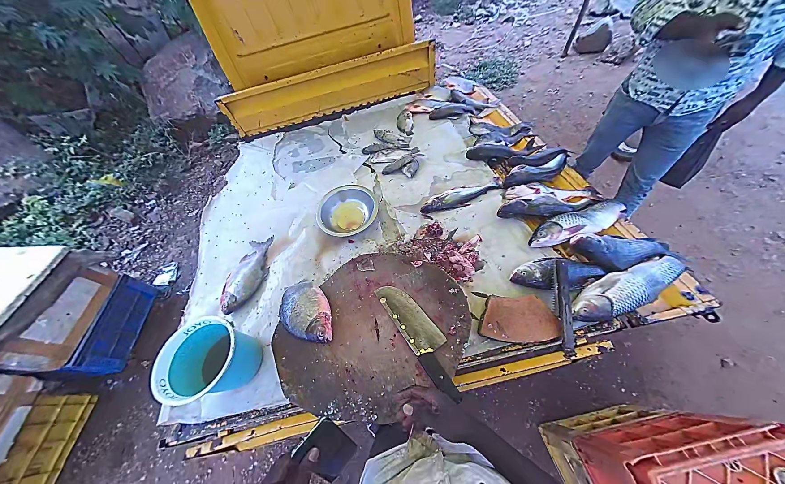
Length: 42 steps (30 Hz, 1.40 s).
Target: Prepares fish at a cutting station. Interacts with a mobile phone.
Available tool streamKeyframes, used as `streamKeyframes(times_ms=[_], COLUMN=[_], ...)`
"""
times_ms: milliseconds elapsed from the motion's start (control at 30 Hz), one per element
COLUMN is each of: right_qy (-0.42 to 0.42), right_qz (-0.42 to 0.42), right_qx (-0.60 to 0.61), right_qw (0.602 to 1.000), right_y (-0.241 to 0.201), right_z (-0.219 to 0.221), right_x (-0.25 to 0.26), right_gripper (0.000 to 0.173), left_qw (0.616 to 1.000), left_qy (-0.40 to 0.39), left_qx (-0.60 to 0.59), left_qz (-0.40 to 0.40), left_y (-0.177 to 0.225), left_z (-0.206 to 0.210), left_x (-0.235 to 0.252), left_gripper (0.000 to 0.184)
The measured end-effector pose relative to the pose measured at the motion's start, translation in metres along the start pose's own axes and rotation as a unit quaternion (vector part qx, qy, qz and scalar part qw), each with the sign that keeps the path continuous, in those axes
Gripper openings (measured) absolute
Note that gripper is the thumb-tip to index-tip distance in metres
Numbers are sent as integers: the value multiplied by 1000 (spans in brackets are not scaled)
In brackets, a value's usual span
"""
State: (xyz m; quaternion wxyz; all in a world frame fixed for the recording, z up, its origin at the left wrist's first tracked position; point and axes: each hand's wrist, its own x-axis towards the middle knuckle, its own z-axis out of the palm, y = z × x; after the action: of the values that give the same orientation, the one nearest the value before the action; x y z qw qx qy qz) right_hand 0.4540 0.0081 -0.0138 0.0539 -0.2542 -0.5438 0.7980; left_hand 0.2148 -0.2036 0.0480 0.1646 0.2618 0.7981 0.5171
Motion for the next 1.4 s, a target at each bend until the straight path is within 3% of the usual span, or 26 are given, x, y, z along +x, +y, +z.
streamKeyframes(times_ms=[133,233,433,500,567,667,733,800,867,967,1100,1200,1400], right_qy=[-58,-57,210,223,183,118,70,63,112,157,158,131,252], right_qz=[-83,-169,-269,-288,-306,-233,-212,-237,-248,-257,-306,-294,-240], right_qx=[118,293,281,281,238,237,329,386,394,309,184,167,158], right_qw=[988,939,897,888,903,936,918,889,878,902,921,932,924], right_y=[-43,-73,-95,-91,-82,-64,-61,-63,-60,-72,-96,-103,-90], right_z=[29,39,5,2,3,30,42,37,28,1,-29,-39,-15], right_x=[5,-3,-41,-52,-54,-56,-54,-57,-63,-69,-82,-85,-73], right_gripper=[68,82,82,82,88,91,93,91,80,70,59,74,79], left_qw=[962,905,848,822,808,848,873,840,800,833,871,856,822], left_qy=[-14,-51,-244,-299,-326,-334,-405,-536,-595,-537,-465,-474,-509], left_qx=[-264,-387,-405,-404,-400,-338,-238,-80,78,132,150,198,253], left_qz=[-62,-167,-238,-267,-284,-235,-128,-36,-4,-2,-42,-56,-38], left_y=[81,125,119,117,121,127,126,119,110,81,48,32,15], left_z=[36,76,110,116,126,133,127,114,102,92,74,67,66], left_x=[42,42,-3,-20,-31,-42,-37,-23,-19,-21,-24,-21,-15], left_gripper=[11,15,22,28,35,34,34,38,49,49,44,48,54])
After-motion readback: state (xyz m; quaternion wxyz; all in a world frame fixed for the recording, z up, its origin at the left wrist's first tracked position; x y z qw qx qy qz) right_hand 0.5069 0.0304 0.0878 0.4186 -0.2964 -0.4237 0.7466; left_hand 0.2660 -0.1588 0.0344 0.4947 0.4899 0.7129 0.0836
